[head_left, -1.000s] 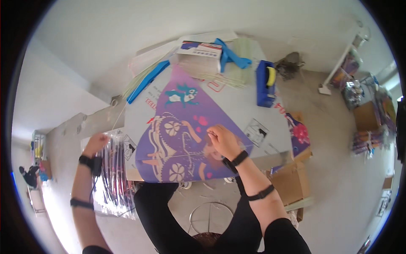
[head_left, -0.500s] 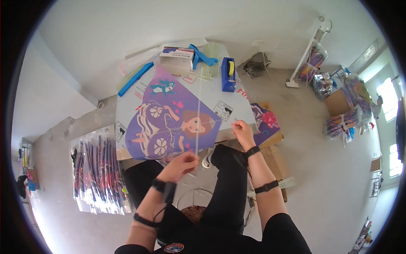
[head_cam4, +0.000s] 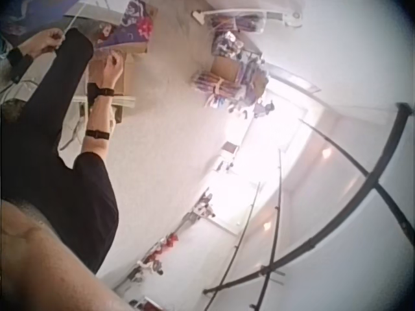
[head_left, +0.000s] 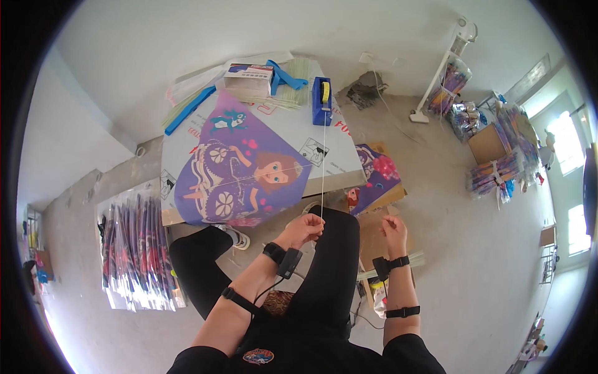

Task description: Assembling toy kites by attaching plastic sails to sticks and securing them with tape and string.

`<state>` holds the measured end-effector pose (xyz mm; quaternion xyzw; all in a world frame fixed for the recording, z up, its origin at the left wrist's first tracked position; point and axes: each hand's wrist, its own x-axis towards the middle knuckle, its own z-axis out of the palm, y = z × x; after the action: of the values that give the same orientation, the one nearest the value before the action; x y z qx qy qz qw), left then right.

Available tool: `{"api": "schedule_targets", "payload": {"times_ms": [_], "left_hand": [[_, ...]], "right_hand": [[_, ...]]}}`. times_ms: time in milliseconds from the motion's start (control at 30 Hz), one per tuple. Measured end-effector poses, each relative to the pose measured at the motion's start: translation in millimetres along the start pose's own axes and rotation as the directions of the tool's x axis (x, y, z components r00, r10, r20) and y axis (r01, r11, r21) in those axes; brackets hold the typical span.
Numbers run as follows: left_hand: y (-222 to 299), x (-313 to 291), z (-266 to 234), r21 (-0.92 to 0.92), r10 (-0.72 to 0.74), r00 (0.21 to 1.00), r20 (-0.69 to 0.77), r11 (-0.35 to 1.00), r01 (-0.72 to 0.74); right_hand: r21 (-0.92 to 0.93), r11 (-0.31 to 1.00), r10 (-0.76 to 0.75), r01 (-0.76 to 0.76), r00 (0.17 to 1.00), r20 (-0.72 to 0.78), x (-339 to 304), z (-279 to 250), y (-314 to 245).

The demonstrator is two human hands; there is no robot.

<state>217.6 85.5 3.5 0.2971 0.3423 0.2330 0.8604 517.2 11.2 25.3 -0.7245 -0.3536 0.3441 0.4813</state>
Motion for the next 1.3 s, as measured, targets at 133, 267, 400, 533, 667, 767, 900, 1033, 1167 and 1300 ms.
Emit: {"api": "schedule_targets", "payload": {"times_ms": [133,267,400,533,667,767,900,1033,1167,1300], "left_hand": [[-1,5,2,-0.003,-0.01,1.0,-0.021,1.0,0.01],[-2,11,1,-0.002,-0.005,0.999,-0.035,1.0,0.004],[-2,16,-1,-0.011,0.004,0.999,-0.032,1.0,-0.004],[-7,12,2,-0.004,0.031,1.0,-0.002,1.0,-0.031],[-13,7,5,-0.02,-0.019,0.999,-0.027,1.0,0.019],[-14,11,3,-0.05,-0.028,0.999,-0.027,0.998,0.027],[-13,17,-4,-0.026,-0.008,1.0,0.009,1.0,0.009],[-14,19,-6,-0.042,0.002,0.999,0.04,0.999,0.0],[-17,18,-8,-0.045,0.008,1.0,0.016,0.999,-0.007],[-18,20,-11,-0.059,0.002,1.0,0.006,0.998,-0.002]], "right_hand": [[0.016,1.0,0.023,-0.023,0.999,-0.043,0,-8,6],[0.034,0.999,0.019,-0.018,1.0,-0.019,1,-7,8],[0.016,1.0,0.027,-0.027,1.0,-0.01,8,1,4],[0.039,0.996,0.075,-0.075,0.997,-0.009,18,15,-7],[-0.003,0.999,0.035,-0.035,0.999,0.025,28,28,-19],[0.039,0.999,0.013,-0.015,0.999,0.042,36,40,-27],[0.003,1.0,0.002,-0.002,0.996,0.084,46,53,-38],[0.008,0.999,0.031,-0.033,0.99,0.136,74,70,-53],[0.051,0.999,-0.012,-0.003,0.959,0.284,145,105,-68],[0.1,0.993,0.027,-0.069,0.929,0.37,236,154,-87]]}}
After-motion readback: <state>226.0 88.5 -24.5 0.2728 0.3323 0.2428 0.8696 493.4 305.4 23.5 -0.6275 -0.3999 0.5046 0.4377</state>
